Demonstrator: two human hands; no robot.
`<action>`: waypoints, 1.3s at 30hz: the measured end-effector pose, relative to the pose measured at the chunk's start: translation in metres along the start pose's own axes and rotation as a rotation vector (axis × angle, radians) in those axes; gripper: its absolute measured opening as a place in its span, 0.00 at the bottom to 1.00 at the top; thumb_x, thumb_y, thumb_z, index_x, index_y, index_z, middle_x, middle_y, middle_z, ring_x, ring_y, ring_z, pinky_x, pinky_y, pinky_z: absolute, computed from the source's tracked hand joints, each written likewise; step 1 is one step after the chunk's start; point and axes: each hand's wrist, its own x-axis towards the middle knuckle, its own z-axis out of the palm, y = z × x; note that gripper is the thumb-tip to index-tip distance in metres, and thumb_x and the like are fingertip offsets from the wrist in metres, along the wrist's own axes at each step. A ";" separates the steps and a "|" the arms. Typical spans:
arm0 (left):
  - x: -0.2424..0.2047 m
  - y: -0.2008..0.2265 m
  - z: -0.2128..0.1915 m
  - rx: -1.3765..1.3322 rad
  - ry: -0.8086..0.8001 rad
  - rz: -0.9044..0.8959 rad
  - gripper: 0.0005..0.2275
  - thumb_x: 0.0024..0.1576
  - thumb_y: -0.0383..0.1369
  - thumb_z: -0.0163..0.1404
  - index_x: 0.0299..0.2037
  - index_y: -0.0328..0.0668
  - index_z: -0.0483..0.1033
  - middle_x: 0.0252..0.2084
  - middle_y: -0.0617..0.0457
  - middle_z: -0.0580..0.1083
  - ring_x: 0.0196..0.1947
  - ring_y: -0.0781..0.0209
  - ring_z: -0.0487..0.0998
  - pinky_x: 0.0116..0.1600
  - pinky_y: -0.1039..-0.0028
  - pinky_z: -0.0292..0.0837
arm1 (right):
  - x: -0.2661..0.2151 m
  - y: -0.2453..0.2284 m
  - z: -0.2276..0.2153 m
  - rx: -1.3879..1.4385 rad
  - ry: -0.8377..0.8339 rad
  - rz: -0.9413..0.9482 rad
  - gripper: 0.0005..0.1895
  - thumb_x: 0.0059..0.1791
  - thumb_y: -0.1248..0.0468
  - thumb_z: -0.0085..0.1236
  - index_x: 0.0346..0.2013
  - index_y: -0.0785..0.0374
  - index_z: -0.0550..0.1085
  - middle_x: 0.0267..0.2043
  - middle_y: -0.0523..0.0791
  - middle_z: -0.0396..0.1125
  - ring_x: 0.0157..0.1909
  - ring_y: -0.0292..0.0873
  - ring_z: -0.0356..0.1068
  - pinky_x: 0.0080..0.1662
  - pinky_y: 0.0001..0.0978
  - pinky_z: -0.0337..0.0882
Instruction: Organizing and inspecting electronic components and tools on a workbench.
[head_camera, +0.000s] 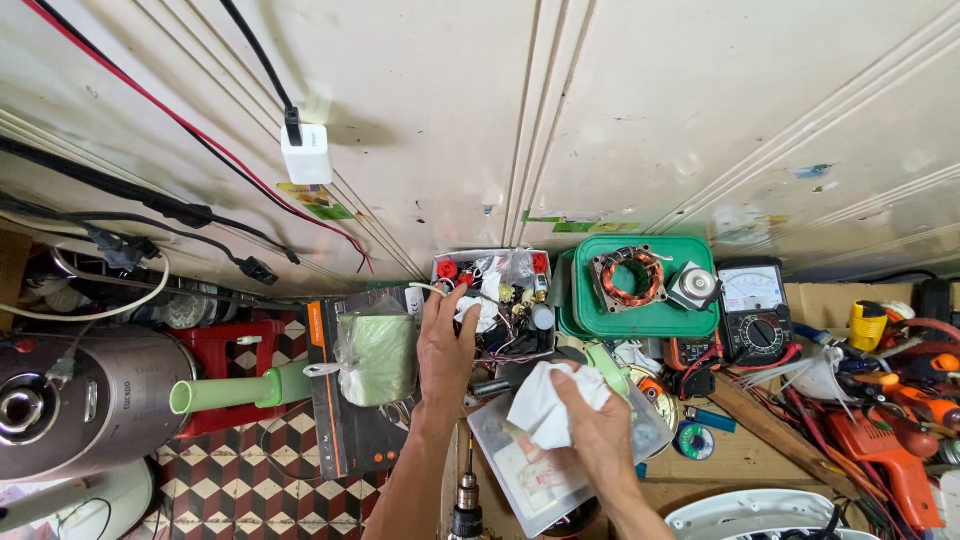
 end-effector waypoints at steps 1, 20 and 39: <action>0.003 -0.001 0.002 0.000 -0.002 -0.001 0.17 0.59 0.33 0.57 0.57 0.39 0.76 0.62 0.30 0.68 0.59 0.34 0.71 0.59 0.57 0.70 | 0.001 0.006 -0.009 0.000 0.001 0.002 0.16 0.48 0.59 0.60 0.47 0.64 0.80 0.49 0.46 0.74 0.36 0.41 0.76 0.35 0.40 0.78; -0.029 0.035 -0.017 0.242 0.052 0.249 0.20 0.60 0.33 0.56 0.61 0.33 0.73 0.59 0.32 0.69 0.54 0.39 0.73 0.56 0.58 0.72 | -0.003 0.018 -0.056 0.022 0.160 -0.054 0.19 0.49 0.60 0.60 0.52 0.67 0.77 0.37 0.44 0.74 0.34 0.34 0.69 0.36 0.26 0.69; -0.073 0.050 0.049 0.138 -0.380 0.493 0.12 0.51 0.30 0.62 0.38 0.39 0.70 0.37 0.49 0.71 0.40 0.51 0.77 0.40 0.63 0.77 | -0.042 0.038 -0.082 0.172 0.187 0.142 0.20 0.49 0.60 0.60 0.51 0.69 0.77 0.36 0.47 0.75 0.32 0.39 0.72 0.33 0.34 0.71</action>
